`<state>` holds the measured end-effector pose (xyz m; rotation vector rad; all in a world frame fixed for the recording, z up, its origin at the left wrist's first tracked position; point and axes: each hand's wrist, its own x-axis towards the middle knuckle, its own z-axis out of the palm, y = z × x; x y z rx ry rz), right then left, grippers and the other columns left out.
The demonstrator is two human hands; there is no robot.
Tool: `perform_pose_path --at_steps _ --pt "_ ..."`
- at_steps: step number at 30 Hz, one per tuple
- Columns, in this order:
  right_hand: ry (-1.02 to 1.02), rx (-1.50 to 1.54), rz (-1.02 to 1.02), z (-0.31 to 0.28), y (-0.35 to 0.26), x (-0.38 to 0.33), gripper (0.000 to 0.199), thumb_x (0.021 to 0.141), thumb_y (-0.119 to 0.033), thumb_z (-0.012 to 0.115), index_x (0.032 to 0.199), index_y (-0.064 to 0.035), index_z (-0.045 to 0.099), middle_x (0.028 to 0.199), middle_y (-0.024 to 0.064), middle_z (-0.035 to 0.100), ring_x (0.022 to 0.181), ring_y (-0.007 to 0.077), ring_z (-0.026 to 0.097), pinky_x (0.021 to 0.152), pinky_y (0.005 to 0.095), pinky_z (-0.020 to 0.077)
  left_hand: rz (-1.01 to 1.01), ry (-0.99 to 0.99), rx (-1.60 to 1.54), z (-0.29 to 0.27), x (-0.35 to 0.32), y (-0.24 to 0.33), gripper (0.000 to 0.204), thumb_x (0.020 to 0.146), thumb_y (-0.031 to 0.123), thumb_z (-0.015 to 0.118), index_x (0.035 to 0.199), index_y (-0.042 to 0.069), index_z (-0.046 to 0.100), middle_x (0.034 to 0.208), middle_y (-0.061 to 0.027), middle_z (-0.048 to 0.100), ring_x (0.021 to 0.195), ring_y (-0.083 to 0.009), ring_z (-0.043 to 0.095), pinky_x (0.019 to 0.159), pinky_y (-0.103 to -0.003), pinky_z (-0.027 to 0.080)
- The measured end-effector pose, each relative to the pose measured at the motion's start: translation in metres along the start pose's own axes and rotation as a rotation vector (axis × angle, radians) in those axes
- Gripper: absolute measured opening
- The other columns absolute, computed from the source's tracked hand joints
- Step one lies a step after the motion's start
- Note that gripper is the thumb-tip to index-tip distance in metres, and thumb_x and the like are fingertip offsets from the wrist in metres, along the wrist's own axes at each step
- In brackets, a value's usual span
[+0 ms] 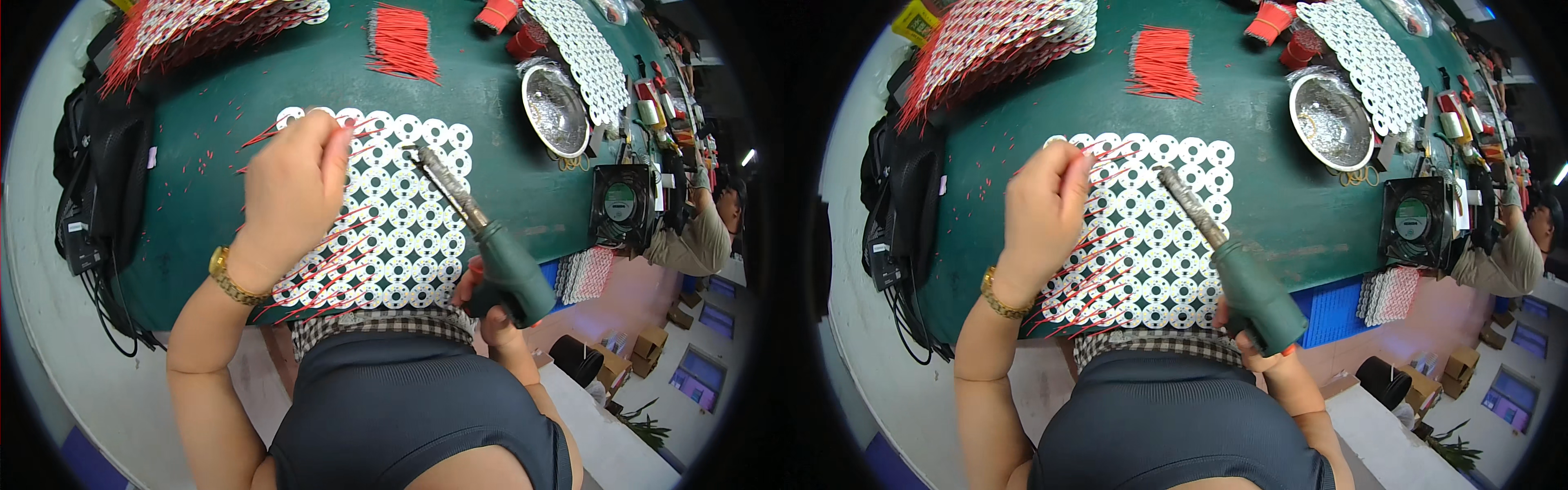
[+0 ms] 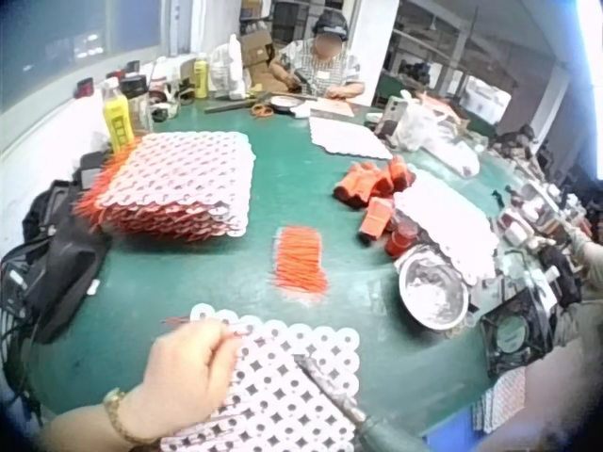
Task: The person solders red wires onto a grid of circular LED components on an assembly line using a soldering iron.
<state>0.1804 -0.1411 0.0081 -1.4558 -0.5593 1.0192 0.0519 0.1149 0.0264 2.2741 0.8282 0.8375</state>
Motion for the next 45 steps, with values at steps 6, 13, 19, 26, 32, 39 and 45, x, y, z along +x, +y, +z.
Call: perform_pose_path --at_steps 6,13,19,26,32,39,45 --pt "-0.091 -0.159 -0.089 -0.010 0.014 0.000 0.081 0.075 -0.067 0.067 0.124 -0.0033 0.054 0.081 0.0057 0.056 0.071 0.0157 0.056 0.060 0.0291 0.0455 0.009 -0.149 0.131 0.023 -0.010 -0.004 0.015 0.089 0.013 0.060 0.078 0.004 0.055 0.068 -0.0107 0.057 0.057 -0.0266 0.056 0.052 -0.038 0.041" --pt "-0.105 -0.130 -0.268 -0.011 0.014 0.011 0.035 0.063 -0.012 0.063 0.096 0.0010 0.065 0.081 0.0091 0.066 0.066 0.0190 0.063 0.067 0.0295 0.0511 -0.003 -0.177 0.176 0.023 -0.008 -0.004 0.016 0.089 0.014 0.061 0.077 0.005 0.055 0.068 -0.0106 0.058 0.058 -0.0280 0.057 0.052 -0.039 0.042" --pt "-0.096 -0.114 -0.128 -0.011 0.010 0.011 0.030 0.060 -0.010 0.064 0.089 -0.0005 0.066 0.077 0.0080 0.064 0.070 0.0225 0.061 0.069 0.0307 0.0500 0.008 -0.169 0.196 0.025 -0.009 -0.004 0.016 0.088 0.014 0.060 0.077 0.005 0.055 0.068 -0.0106 0.059 0.058 -0.0282 0.058 0.051 -0.039 0.042" --pt "-0.115 -0.227 -0.201 -0.007 0.002 0.014 0.026 0.060 -0.009 0.065 0.085 -0.0013 0.065 0.076 0.0077 0.063 0.067 0.0232 0.059 0.066 0.0308 0.0495 0.020 -0.158 0.217 0.027 -0.009 -0.005 0.014 0.088 0.013 0.060 0.078 0.005 0.055 0.069 -0.0108 0.059 0.058 -0.0289 0.058 0.051 -0.039 0.043" --pt "-0.121 -0.249 -0.185 -0.007 0.003 0.012 0.027 0.059 -0.009 0.065 0.085 -0.0013 0.064 0.078 0.0083 0.063 0.067 0.0234 0.059 0.064 0.0313 0.0496 0.035 -0.135 0.206 0.027 -0.010 -0.005 0.014 0.087 0.013 0.061 0.077 0.005 0.054 0.069 -0.0107 0.058 0.059 -0.0292 0.058 0.051 -0.040 0.043" --pt "-0.186 -0.216 -0.199 -0.019 0.028 0.006 0.071 0.077 -0.048 0.073 0.128 -0.0044 0.050 0.079 0.0059 0.058 0.070 0.0144 0.053 0.062 0.0287 0.0408 0.055 -0.134 0.217 0.027 -0.009 -0.006 0.015 0.087 0.013 0.060 0.076 0.005 0.052 0.067 -0.0104 0.056 0.057 -0.0292 0.057 0.050 -0.040 0.042" --pt "-0.095 -0.254 -0.138 -0.008 0.007 0.007 0.045 0.058 -0.007 0.066 0.102 0.0004 0.063 0.082 0.0090 0.063 0.063 0.0196 0.062 0.063 0.0299 0.0503 0.084 -0.112 0.206 0.027 -0.009 -0.007 0.015 0.086 0.012 0.061 0.076 0.006 0.052 0.067 -0.0095 0.057 0.056 -0.0281 0.057 0.050 -0.039 0.043"
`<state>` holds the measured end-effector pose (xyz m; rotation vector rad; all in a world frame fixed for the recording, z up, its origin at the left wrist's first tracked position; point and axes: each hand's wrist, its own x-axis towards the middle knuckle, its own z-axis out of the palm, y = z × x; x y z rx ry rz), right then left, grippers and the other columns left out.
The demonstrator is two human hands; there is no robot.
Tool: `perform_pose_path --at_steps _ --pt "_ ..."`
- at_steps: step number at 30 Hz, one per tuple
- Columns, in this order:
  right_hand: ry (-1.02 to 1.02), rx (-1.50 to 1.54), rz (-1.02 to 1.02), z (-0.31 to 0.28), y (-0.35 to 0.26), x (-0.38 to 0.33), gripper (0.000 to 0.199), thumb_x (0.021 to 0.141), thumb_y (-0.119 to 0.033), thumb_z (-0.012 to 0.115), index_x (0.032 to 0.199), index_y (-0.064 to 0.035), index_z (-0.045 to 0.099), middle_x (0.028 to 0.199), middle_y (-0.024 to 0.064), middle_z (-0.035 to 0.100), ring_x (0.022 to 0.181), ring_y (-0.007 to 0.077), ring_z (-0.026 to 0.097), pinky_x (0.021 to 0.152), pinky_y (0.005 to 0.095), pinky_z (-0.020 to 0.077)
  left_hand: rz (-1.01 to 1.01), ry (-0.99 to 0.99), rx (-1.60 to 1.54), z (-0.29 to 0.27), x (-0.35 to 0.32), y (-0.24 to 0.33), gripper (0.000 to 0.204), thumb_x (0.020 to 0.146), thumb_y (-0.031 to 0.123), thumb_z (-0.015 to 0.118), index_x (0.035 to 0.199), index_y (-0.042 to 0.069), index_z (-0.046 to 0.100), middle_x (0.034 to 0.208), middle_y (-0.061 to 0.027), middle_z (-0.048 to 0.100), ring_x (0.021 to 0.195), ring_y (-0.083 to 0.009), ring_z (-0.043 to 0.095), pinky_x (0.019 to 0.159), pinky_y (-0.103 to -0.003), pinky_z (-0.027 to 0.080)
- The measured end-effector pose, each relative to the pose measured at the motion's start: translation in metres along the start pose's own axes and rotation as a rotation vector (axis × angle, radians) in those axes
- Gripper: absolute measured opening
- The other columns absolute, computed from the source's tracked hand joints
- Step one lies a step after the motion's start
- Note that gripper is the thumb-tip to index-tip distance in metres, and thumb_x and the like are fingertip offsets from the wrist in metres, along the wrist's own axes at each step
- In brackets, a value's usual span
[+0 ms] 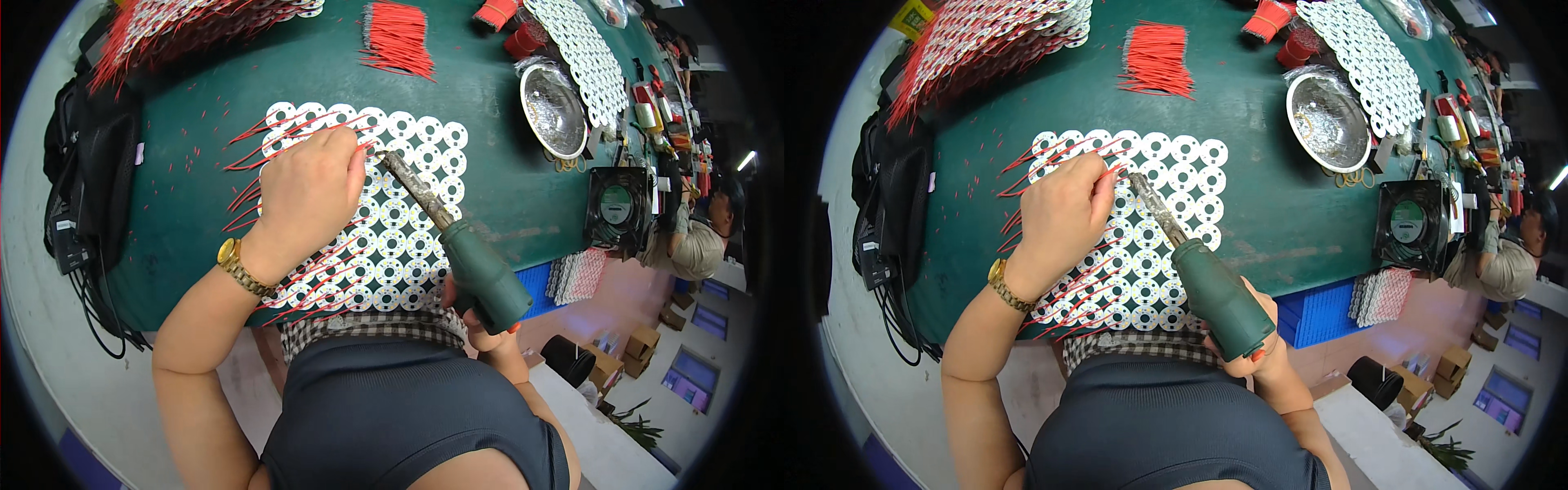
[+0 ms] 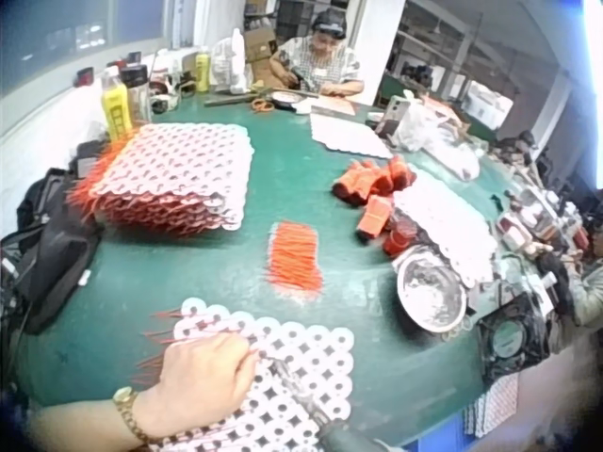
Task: The person solders red wires onto a grid of circular LED components on an assembly line using a soldering iron.
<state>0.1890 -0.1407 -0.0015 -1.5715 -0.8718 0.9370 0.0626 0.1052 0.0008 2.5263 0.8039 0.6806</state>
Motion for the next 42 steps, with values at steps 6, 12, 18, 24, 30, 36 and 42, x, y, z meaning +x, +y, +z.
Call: perform_pose_path --at_steps 6,12,18,24,30,36,42 --pt "-0.020 0.052 0.001 -0.003 0.007 -0.003 0.075 0.077 -0.061 0.069 0.124 -0.0056 0.052 0.080 0.0066 0.057 0.069 0.0148 0.056 0.057 0.0283 0.0425 0.011 0.007 0.001 0.002 0.000 0.000 0.015 0.086 0.012 0.061 0.076 0.006 0.052 0.066 -0.0093 0.057 0.055 -0.0278 0.057 0.049 -0.039 0.043" --pt "0.116 0.181 0.038 0.011 -0.004 -0.005 0.087 0.069 -0.072 0.069 0.120 -0.0031 0.051 0.082 0.0073 0.056 0.071 0.0176 0.058 0.059 0.0309 0.0473 0.010 -0.012 0.007 0.000 0.001 0.000 0.015 0.086 0.012 0.061 0.076 0.005 0.053 0.067 -0.0101 0.057 0.056 -0.0286 0.057 0.050 -0.039 0.043" --pt "0.146 0.367 0.129 0.006 -0.011 -0.008 0.096 0.064 -0.075 0.070 0.123 -0.0013 0.048 0.081 0.0068 0.053 0.072 0.0185 0.057 0.066 0.0330 0.0499 -0.078 -0.049 -0.082 -0.012 0.000 -0.004 0.016 0.089 0.013 0.059 0.080 0.001 0.055 0.066 -0.0124 0.056 0.056 -0.0268 0.055 0.054 -0.037 0.042" --pt "0.060 0.375 0.092 -0.004 0.005 -0.018 0.093 0.068 -0.070 0.072 0.126 0.0008 0.050 0.091 0.0065 0.056 0.074 0.0166 0.056 0.065 0.0346 0.0510 -0.271 -0.360 -0.306 -0.041 0.000 0.006 0.020 0.092 0.013 0.057 0.080 -0.002 0.054 0.059 -0.0099 0.050 0.052 -0.0177 0.045 0.052 -0.032 0.037" --pt "-0.067 0.380 0.097 -0.007 0.013 -0.019 0.080 0.076 -0.059 0.072 0.126 -0.0003 0.052 0.102 0.0071 0.056 0.080 0.0158 0.058 0.066 0.0343 0.0521 -0.238 -0.400 -0.204 -0.033 0.000 0.002 0.022 0.092 0.017 0.057 0.079 -0.001 0.054 0.061 -0.0101 0.053 0.053 -0.0184 0.047 0.054 -0.033 0.039" --pt "-0.144 -0.038 -0.222 -0.013 0.008 -0.003 0.076 0.080 -0.057 0.068 0.127 0.0015 0.052 0.084 0.0073 0.063 0.067 0.0157 0.060 0.065 0.0310 0.0494 -0.218 -0.402 -0.166 -0.032 -0.002 0.000 0.021 0.092 0.016 0.057 0.079 0.000 0.055 0.061 -0.0111 0.054 0.054 -0.0208 0.051 0.054 -0.034 0.040" --pt "-0.095 -0.015 -0.177 -0.005 0.004 0.002 0.072 0.081 -0.053 0.068 0.124 0.0035 0.054 0.077 0.0064 0.063 0.064 0.0155 0.060 0.063 0.0298 0.0482 -0.214 -0.391 -0.138 -0.032 -0.001 0.001 0.019 0.089 0.015 0.057 0.077 0.002 0.055 0.062 -0.0133 0.057 0.056 -0.0283 0.056 0.055 -0.039 0.043"
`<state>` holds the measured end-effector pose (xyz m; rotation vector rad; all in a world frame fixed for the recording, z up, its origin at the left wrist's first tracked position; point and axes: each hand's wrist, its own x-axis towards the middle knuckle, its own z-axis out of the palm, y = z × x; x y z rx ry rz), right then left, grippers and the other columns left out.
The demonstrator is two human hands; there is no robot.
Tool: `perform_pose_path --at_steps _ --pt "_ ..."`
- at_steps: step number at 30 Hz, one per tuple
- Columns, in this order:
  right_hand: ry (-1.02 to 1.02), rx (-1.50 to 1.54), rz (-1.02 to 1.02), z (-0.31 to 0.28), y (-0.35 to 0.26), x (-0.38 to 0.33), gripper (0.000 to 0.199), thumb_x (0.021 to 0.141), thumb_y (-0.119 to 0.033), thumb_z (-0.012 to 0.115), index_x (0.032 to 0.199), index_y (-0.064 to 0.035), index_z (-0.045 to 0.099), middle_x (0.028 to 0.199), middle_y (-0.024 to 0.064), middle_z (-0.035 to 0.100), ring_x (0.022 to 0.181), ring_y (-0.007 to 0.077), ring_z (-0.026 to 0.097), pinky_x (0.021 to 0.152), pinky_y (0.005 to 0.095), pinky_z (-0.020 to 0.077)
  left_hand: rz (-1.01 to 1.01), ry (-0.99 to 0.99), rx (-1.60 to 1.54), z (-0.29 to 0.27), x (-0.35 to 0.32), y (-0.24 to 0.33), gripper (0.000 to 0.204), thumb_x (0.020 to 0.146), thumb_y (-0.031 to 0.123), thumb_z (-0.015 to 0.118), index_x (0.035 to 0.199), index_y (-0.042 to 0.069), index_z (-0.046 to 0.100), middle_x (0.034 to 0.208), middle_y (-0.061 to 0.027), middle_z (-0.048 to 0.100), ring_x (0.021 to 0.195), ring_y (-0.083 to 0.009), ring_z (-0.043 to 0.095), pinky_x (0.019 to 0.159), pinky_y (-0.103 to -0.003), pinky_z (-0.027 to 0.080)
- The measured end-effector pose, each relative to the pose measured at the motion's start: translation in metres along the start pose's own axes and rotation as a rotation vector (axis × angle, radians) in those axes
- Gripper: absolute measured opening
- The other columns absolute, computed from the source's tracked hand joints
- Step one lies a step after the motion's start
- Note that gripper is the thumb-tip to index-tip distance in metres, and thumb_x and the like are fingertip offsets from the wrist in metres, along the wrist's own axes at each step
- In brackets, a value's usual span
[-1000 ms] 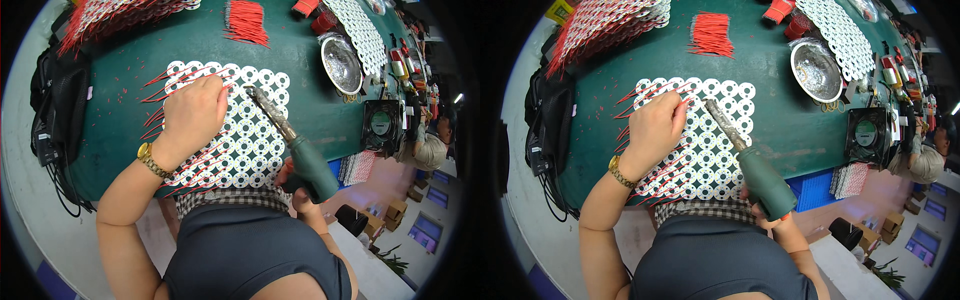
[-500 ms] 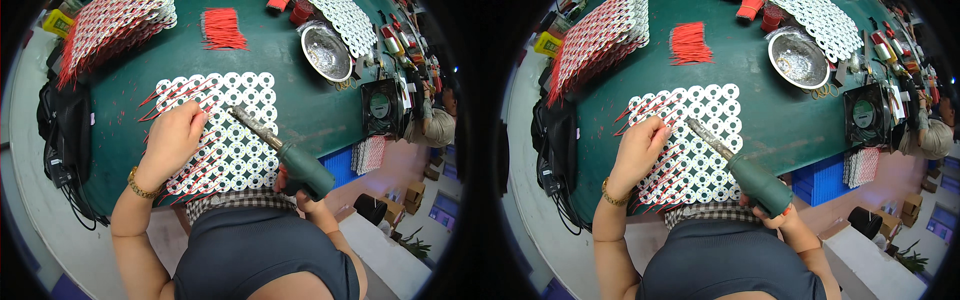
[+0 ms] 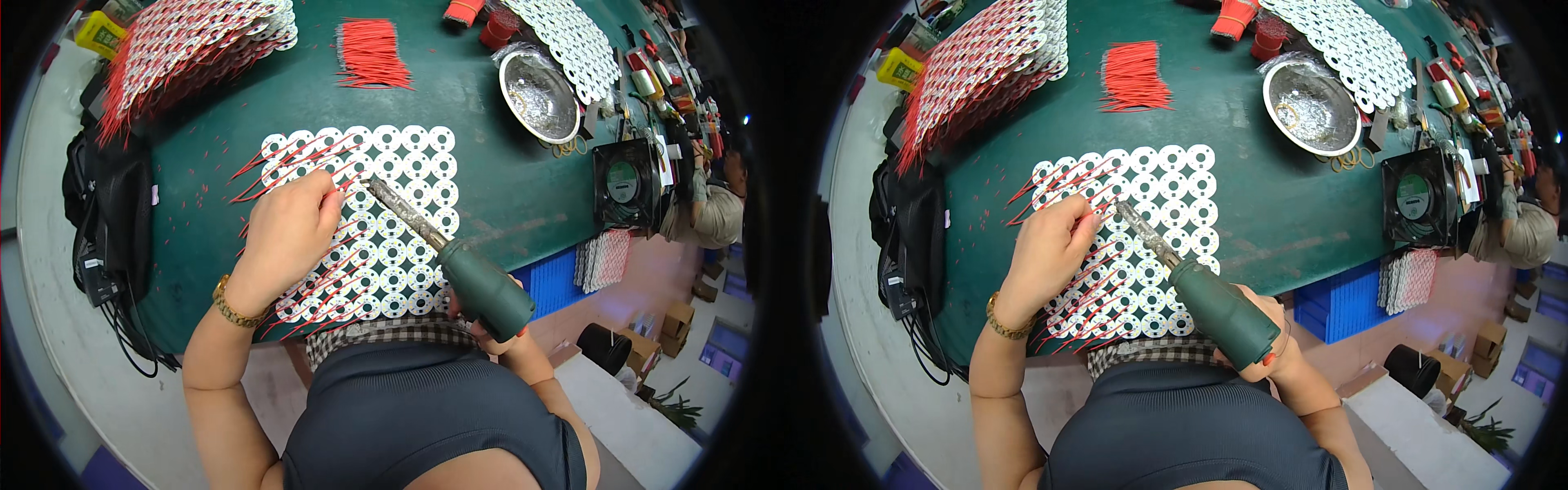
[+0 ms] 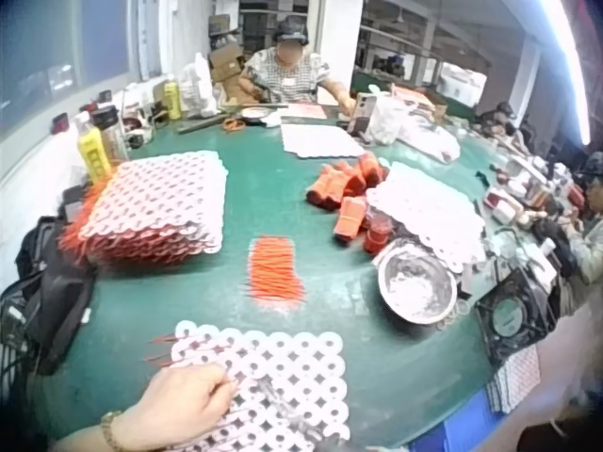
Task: The person solders red wires onto a grid of circular LED components on an assembly line using a soldering iron.
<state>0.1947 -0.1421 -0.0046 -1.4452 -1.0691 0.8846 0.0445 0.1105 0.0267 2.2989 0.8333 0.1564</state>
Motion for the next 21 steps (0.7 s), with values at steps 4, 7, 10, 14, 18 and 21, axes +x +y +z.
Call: perform_pose_path --at_steps 4,7,10,14,18,21 --pt "-0.024 -0.014 0.118 -0.004 -0.006 -0.002 0.051 0.067 -0.026 0.074 0.108 0.0020 0.063 0.101 0.0153 0.066 0.080 0.0286 0.068 0.073 0.0324 0.0540 0.032 0.019 0.016 0.000 -0.001 0.000 0.019 0.088 0.015 0.057 0.075 0.002 0.055 0.063 -0.0160 0.059 0.058 -0.0343 0.059 0.055 -0.044 0.045" --pt "-0.044 -0.094 0.035 -0.005 -0.003 -0.001 0.043 0.066 -0.023 0.072 0.102 0.0002 0.066 0.099 0.0157 0.065 0.077 0.0294 0.067 0.070 0.0327 0.0538 0.004 0.015 0.010 0.001 -0.001 -0.002 0.020 0.089 0.017 0.057 0.076 0.002 0.054 0.062 -0.0124 0.054 0.056 -0.0283 0.053 0.055 -0.038 0.040" --pt "-0.084 -0.136 -0.040 -0.005 -0.006 0.002 0.036 0.065 -0.020 0.071 0.096 -0.0010 0.068 0.098 0.0160 0.065 0.074 0.0297 0.066 0.067 0.0324 0.0533 0.001 0.014 0.014 0.002 0.000 -0.002 0.021 0.089 0.017 0.057 0.076 0.002 0.053 0.062 -0.0130 0.054 0.057 -0.0299 0.053 0.056 -0.039 0.040" --pt "-0.048 -0.116 0.028 -0.002 -0.013 0.005 0.036 0.064 -0.020 0.071 0.095 -0.0020 0.068 0.095 0.0145 0.065 0.071 0.0283 0.065 0.064 0.0315 0.0526 0.019 0.029 0.027 0.003 0.000 -0.002 0.021 0.089 0.017 0.057 0.075 0.001 0.053 0.063 -0.0136 0.054 0.058 -0.0310 0.053 0.056 -0.040 0.040" --pt "-0.064 -0.154 0.020 -0.002 -0.010 0.002 0.040 0.061 -0.022 0.072 0.096 -0.0031 0.068 0.093 0.0133 0.064 0.068 0.0275 0.064 0.061 0.0312 0.0514 0.026 0.043 0.034 0.004 -0.001 -0.002 0.021 0.089 0.017 0.057 0.076 0.001 0.053 0.063 -0.0142 0.054 0.059 -0.0317 0.054 0.056 -0.041 0.041" --pt "-0.090 -0.216 -0.010 -0.004 -0.011 0.003 0.042 0.061 -0.023 0.072 0.098 -0.0033 0.067 0.093 0.0132 0.064 0.068 0.0278 0.063 0.061 0.0312 0.0511 0.029 0.051 0.039 0.004 0.000 -0.002 0.021 0.089 0.017 0.057 0.076 0.001 0.053 0.064 -0.0146 0.054 0.059 -0.0319 0.054 0.057 -0.041 0.041"
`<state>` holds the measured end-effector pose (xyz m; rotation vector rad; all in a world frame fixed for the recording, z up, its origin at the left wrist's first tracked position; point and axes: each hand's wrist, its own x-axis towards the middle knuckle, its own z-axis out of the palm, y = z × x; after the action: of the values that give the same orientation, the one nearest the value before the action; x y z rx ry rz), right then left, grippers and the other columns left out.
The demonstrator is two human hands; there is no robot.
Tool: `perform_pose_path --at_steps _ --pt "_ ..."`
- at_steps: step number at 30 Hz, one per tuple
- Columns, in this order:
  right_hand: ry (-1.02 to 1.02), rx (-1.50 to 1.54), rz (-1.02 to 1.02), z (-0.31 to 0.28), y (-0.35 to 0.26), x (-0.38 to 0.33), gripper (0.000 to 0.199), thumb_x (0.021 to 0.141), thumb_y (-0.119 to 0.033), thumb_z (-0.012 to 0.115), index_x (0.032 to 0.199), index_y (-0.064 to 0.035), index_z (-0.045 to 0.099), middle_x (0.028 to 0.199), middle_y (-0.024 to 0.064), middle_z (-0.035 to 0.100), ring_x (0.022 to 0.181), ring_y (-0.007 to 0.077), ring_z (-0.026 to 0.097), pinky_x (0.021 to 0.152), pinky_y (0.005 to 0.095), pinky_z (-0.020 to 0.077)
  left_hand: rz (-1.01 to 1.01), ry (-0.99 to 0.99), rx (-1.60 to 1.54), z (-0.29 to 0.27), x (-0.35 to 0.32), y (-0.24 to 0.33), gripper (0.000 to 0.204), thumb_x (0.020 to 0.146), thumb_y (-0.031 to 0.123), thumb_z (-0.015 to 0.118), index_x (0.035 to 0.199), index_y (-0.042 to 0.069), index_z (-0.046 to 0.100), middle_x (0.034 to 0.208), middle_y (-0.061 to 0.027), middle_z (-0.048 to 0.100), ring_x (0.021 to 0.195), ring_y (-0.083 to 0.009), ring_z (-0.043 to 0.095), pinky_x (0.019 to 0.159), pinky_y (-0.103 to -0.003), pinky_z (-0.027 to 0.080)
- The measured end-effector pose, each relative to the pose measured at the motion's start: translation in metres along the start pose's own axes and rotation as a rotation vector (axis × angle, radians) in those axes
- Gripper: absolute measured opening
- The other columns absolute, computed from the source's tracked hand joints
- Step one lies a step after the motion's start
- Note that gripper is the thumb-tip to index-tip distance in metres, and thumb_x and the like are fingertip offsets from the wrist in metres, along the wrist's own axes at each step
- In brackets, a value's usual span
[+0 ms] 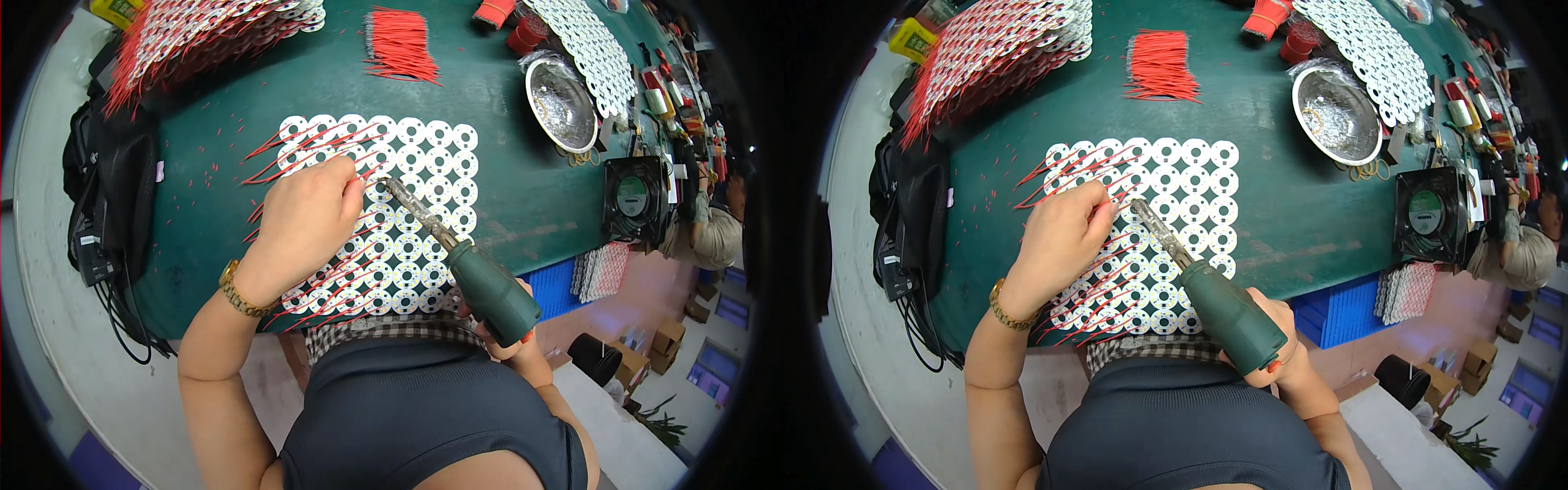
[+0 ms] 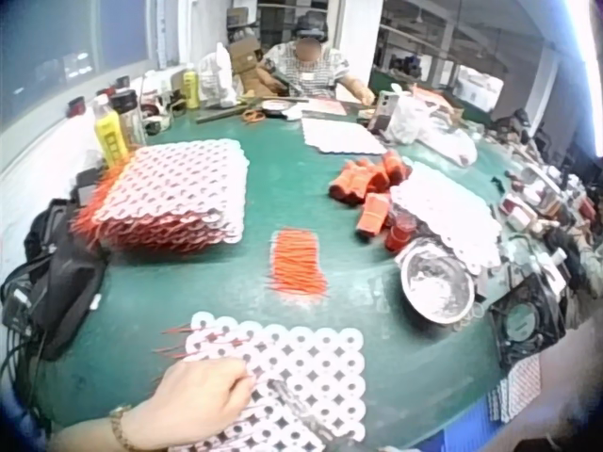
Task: The person solders red wires onto a grid of circular LED components on an assembly line using a soldering iron.
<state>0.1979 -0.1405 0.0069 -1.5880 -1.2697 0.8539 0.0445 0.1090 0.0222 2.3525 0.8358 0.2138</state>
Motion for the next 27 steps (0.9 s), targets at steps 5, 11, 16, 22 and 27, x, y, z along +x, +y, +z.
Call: perform_pose_path --at_steps 5,11,16,22,27 --pt "0.023 -0.044 0.011 0.001 0.002 -0.004 0.047 0.060 -0.025 0.073 0.101 -0.0031 0.066 0.094 0.0133 0.064 0.071 0.0295 0.064 0.063 0.0335 0.0516 0.015 0.015 -0.001 0.002 0.000 -0.001 0.020 0.089 0.016 0.056 0.075 0.002 0.054 0.064 -0.0148 0.055 0.060 -0.0322 0.055 0.057 -0.042 0.041" --pt "0.059 0.048 0.103 0.005 0.000 -0.005 0.056 0.071 -0.037 0.069 0.112 0.0003 0.061 0.083 0.0109 0.063 0.068 0.0242 0.062 0.064 0.0330 0.0492 0.012 0.022 0.013 0.003 -0.001 -0.002 0.019 0.089 0.016 0.055 0.076 0.002 0.055 0.065 -0.0144 0.056 0.061 -0.0321 0.056 0.057 -0.042 0.042" --pt "0.047 0.062 0.047 0.004 0.004 -0.005 0.067 0.083 -0.050 0.066 0.123 0.0030 0.055 0.073 0.0087 0.062 0.064 0.0170 0.059 0.061 0.0309 0.0458 0.036 0.036 0.040 0.005 0.000 -0.002 0.019 0.089 0.016 0.055 0.076 0.002 0.055 0.065 -0.0146 0.058 0.060 -0.0328 0.057 0.056 -0.043 0.043" --pt "0.099 0.214 0.189 0.008 0.008 -0.015 0.050 0.067 -0.025 0.070 0.109 0.0005 0.064 0.092 0.0110 0.064 0.067 0.0201 0.065 0.065 0.0296 0.0525 0.049 0.040 0.047 0.005 -0.001 -0.004 0.019 0.089 0.016 0.055 0.076 0.002 0.055 0.066 -0.0155 0.058 0.060 -0.0336 0.058 0.056 -0.043 0.043" --pt "0.188 0.308 0.258 0.015 0.003 -0.020 0.086 0.071 -0.072 0.067 0.122 -0.0038 0.052 0.077 0.0056 0.055 0.068 0.0150 0.056 0.061 0.0282 0.0442 0.037 0.023 0.047 0.002 -0.001 -0.001 0.020 0.090 0.016 0.055 0.077 0.001 0.055 0.067 -0.0159 0.058 0.061 -0.0342 0.057 0.056 -0.043 0.043"
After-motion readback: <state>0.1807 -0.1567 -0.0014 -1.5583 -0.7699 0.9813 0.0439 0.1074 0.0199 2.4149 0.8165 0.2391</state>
